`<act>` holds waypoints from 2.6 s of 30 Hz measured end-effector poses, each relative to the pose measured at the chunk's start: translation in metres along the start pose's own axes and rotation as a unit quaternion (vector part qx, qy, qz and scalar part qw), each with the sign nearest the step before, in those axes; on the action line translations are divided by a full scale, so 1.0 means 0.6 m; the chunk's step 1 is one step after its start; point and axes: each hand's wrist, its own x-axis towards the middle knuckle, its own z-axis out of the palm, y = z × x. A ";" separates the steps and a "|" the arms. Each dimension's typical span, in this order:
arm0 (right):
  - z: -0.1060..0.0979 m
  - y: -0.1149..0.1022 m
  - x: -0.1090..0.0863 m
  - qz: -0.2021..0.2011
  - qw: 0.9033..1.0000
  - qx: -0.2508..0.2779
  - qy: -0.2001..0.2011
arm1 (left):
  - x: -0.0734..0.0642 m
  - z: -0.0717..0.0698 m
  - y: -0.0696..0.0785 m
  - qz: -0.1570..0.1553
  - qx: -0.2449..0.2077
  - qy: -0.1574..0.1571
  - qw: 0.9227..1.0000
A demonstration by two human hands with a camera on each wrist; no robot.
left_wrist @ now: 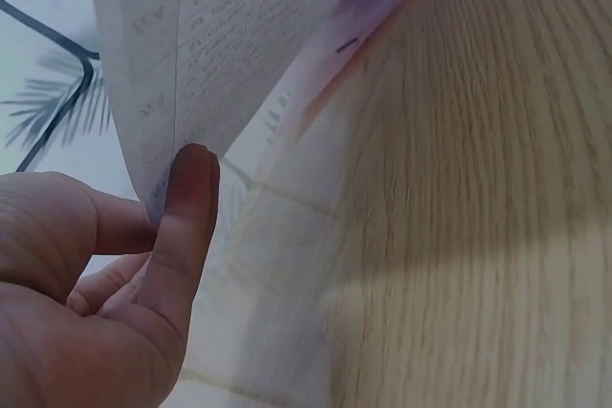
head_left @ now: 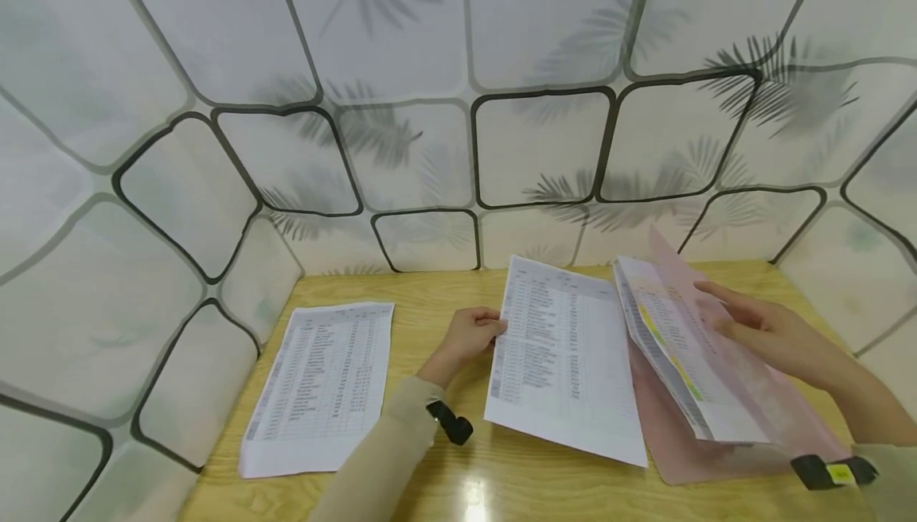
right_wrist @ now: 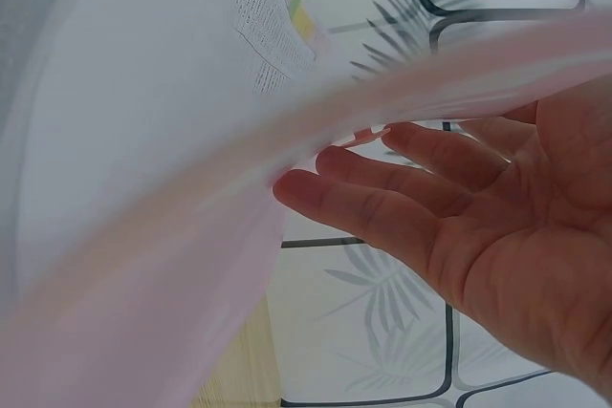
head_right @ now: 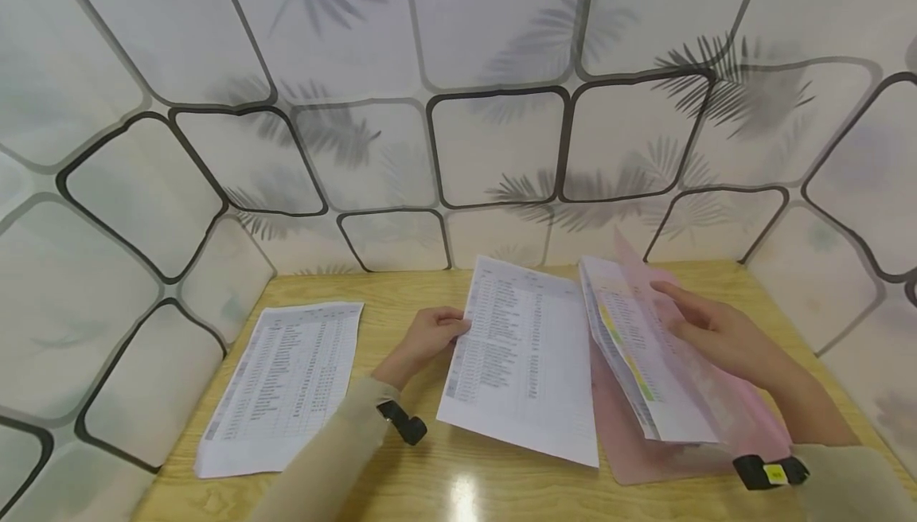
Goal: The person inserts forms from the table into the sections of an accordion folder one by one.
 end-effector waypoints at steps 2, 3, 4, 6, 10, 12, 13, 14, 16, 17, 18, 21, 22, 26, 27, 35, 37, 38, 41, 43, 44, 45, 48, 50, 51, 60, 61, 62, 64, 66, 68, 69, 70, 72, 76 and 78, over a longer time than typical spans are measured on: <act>0.000 0.000 0.000 0.000 1.000 0.000 0.000 | 0.001 0.006 0.003 -0.008 0.002 0.009 1.000; 0.000 0.000 0.000 0.000 1.000 0.000 0.001 | 0.002 0.009 0.004 -0.011 0.005 0.012 1.000; 0.000 0.000 0.000 -0.001 1.000 0.000 0.002 | 0.002 0.011 0.005 -0.014 0.006 0.015 1.000; 0.001 0.000 0.000 -0.003 1.000 0.000 0.002 | 0.002 0.016 0.006 -0.020 0.006 0.019 1.000; 0.000 -0.001 0.000 -0.003 1.000 -0.002 0.000 | 0.001 0.026 0.007 -0.024 -0.012 0.020 0.999; 0.000 -0.001 0.000 -0.002 1.000 -0.003 -0.001 | 0.001 0.031 0.007 -0.027 -0.021 0.022 0.999; 0.000 -0.001 0.000 -0.001 1.000 -0.003 -0.001 | 0.001 0.033 0.007 -0.029 -0.026 0.023 0.999; 0.000 -0.001 0.000 0.000 1.000 -0.003 -0.001 | 0.001 0.036 0.006 -0.031 -0.030 0.024 0.999; 0.000 -0.001 0.001 0.000 1.000 -0.004 0.000 | 0.002 0.041 0.005 -0.033 -0.038 0.026 0.998; 0.000 -0.001 0.001 0.000 1.000 -0.005 0.001 | 0.002 0.044 0.004 -0.033 -0.041 0.026 0.998; 0.001 -0.001 0.001 0.001 1.000 -0.005 0.000 | 0.002 0.046 0.004 -0.033 -0.045 0.027 0.998; 0.001 -0.001 0.001 0.004 1.000 -0.005 -0.001 | 0.001 0.056 0.002 -0.031 -0.060 0.028 0.997; 0.001 -0.002 0.001 0.005 1.000 -0.005 -0.003 | 0.001 0.059 0.002 -0.030 -0.065 0.028 0.997; -0.001 -0.003 0.001 0.008 1.000 -0.004 -0.007 | -0.002 0.071 0.004 -0.029 -0.074 0.029 0.996; -0.001 -0.003 0.001 0.008 1.000 -0.004 -0.007 | -0.004 0.073 0.005 -0.028 -0.075 0.028 0.996; -0.002 -0.004 0.002 0.008 1.000 -0.001 -0.009 | -0.011 0.088 0.007 -0.031 -0.078 0.002 0.997; -0.002 -0.004 0.002 0.006 1.000 0.001 -0.007 | -0.013 0.091 0.006 -0.031 -0.067 -0.001 0.997; -0.002 -0.005 0.002 0.005 1.000 0.002 -0.006 | -0.013 0.092 0.006 -0.031 -0.065 -0.001 0.997; -0.003 -0.006 0.003 0.003 1.000 0.002 -0.002 | -0.014 0.097 0.007 -0.028 -0.065 0.005 0.997; -0.003 -0.006 0.003 0.004 1.000 0.002 -0.004 | -0.014 0.102 0.008 -0.026 -0.066 0.009 0.997; -0.003 -0.007 0.003 0.006 1.000 0.001 -0.005 | -0.014 0.105 0.009 -0.027 -0.068 0.012 0.997; -0.003 -0.007 0.003 0.007 1.000 -0.001 -0.006 | -0.014 0.108 0.010 -0.027 -0.069 0.013 0.997; -0.002 -0.008 0.002 0.011 1.000 -0.002 -0.008 | -0.016 0.118 0.012 -0.026 -0.070 0.016 0.997; -0.003 -0.009 0.002 0.012 1.000 -0.002 -0.010 | -0.017 0.125 0.013 -0.030 -0.074 0.018 0.997; -0.003 -0.009 0.002 0.012 1.000 -0.002 -0.010 | -0.017 0.128 0.013 -0.031 -0.075 0.018 0.997; -0.004 -0.009 0.004 0.022 1.000 -0.012 -0.018 | -0.023 0.152 0.013 -0.033 -0.113 0.006 0.993; -0.004 -0.009 0.005 0.023 0.999 -0.013 -0.020 | -0.023 0.154 0.012 -0.029 -0.116 0.004 0.993; -0.004 -0.009 0.005 0.023 0.999 -0.014 -0.020 | -0.024 0.156 0.012 -0.031 -0.121 0.004 0.992; -0.004 -0.009 0.005 0.021 1.000 -0.014 -0.018 | -0.024 0.161 0.012 -0.029 -0.125 0.006 0.992; -0.004 -0.009 0.006 0.018 1.000 -0.016 -0.013 | -0.024 0.166 0.012 -0.030 -0.136 0.009 0.990; -0.004 -0.008 0.005 0.017 1.000 -0.018 -0.010 | -0.025 0.171 0.014 -0.031 -0.143 0.011 0.989; -0.004 -0.008 0.004 0.017 1.000 -0.019 -0.009 | -0.025 0.174 0.014 -0.030 -0.142 0.013 0.989; -0.004 -0.007 0.004 0.017 1.000 -0.020 -0.009 | -0.026 0.176 0.014 -0.030 -0.143 0.014 0.989; -0.004 -0.007 0.003 0.020 1.000 -0.020 -0.010 | -0.027 0.180 0.013 -0.027 -0.137 0.013 0.990; -0.003 -0.006 0.001 0.020 1.000 -0.017 -0.009 | -0.028 0.186 0.010 -0.021 -0.135 0.003 0.991; -0.003 -0.006 0.001 0.019 1.000 -0.017 -0.008 | -0.028 0.187 0.009 -0.020 -0.142 -0.005 0.990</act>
